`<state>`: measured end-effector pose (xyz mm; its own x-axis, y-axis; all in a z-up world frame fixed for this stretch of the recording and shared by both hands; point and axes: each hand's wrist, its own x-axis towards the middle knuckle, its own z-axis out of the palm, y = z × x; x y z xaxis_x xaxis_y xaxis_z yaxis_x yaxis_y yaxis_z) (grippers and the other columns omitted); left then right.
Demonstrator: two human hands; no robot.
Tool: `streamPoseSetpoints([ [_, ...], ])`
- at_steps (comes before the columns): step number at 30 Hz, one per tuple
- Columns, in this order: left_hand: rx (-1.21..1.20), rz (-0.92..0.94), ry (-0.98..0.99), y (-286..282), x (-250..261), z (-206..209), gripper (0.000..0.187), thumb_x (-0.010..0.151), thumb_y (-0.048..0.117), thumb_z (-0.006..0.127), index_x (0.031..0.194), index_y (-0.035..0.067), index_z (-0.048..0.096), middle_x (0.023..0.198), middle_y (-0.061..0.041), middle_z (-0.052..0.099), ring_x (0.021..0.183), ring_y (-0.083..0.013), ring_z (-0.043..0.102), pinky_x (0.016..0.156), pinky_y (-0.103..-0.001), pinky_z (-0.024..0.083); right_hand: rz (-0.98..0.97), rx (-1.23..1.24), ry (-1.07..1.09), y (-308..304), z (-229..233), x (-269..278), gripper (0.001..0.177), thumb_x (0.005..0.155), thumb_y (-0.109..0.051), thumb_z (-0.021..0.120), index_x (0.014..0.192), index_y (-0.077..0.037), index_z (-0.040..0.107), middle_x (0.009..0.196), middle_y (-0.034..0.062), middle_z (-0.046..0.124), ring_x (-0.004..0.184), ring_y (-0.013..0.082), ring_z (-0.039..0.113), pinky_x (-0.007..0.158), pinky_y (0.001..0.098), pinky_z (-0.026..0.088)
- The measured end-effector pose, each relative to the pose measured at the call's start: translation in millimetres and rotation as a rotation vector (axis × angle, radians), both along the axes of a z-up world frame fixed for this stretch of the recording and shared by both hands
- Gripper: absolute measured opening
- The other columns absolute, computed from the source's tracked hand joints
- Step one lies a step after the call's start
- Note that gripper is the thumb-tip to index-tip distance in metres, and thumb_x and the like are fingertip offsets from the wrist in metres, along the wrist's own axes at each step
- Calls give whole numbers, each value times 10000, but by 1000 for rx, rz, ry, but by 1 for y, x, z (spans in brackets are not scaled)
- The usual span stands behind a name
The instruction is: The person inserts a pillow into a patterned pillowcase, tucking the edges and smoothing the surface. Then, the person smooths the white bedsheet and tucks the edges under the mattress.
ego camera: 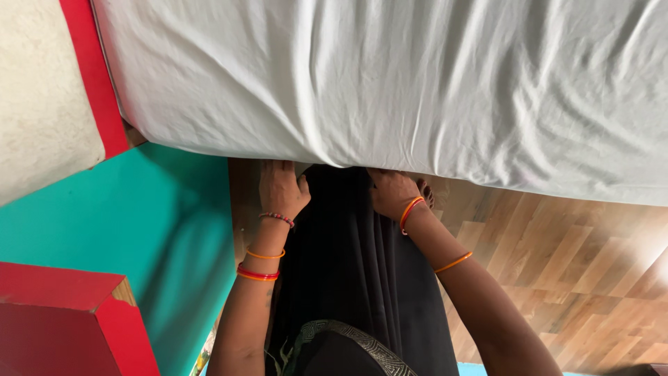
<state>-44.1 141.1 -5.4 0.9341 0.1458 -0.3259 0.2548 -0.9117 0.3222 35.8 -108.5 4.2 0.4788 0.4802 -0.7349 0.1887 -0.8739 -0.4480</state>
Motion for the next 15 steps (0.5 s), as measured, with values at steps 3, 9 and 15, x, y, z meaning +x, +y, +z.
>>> streamPoseSetpoints([
  [3, -14, 22, -145, -6, -5, 13, 570, 832, 152, 710, 1314, -115, 566, 1345, -314, 566, 1307, -494, 517, 1181, -557, 392, -33, 42, -14, 1, -1, 2, 651, 874, -197, 648, 1491, -102, 461, 1352, 234, 602, 1219, 409, 589, 997, 494, 502],
  [9, 27, 1, -350, -3, -18, 40, 496, 953, 89, 678, 1389, -106, 548, 1430, -319, 557, 1372, -477, 519, 1197, -551, 400, -55, 68, -39, -2, -3, -5, 608, 878, -210, 673, 1444, -83, 492, 1326, 241, 618, 1246, 422, 568, 1060, 495, 456],
  [15, 38, -19, -169, 8, 3, 11, 515, 805, 143, 753, 1217, -116, 582, 1229, -337, 588, 1235, -520, 545, 1181, -583, 373, -54, 124, -100, -4, -9, -11, 655, 849, -201, 689, 1451, -54, 476, 1320, 276, 599, 1243, 452, 541, 1049, 495, 431],
])
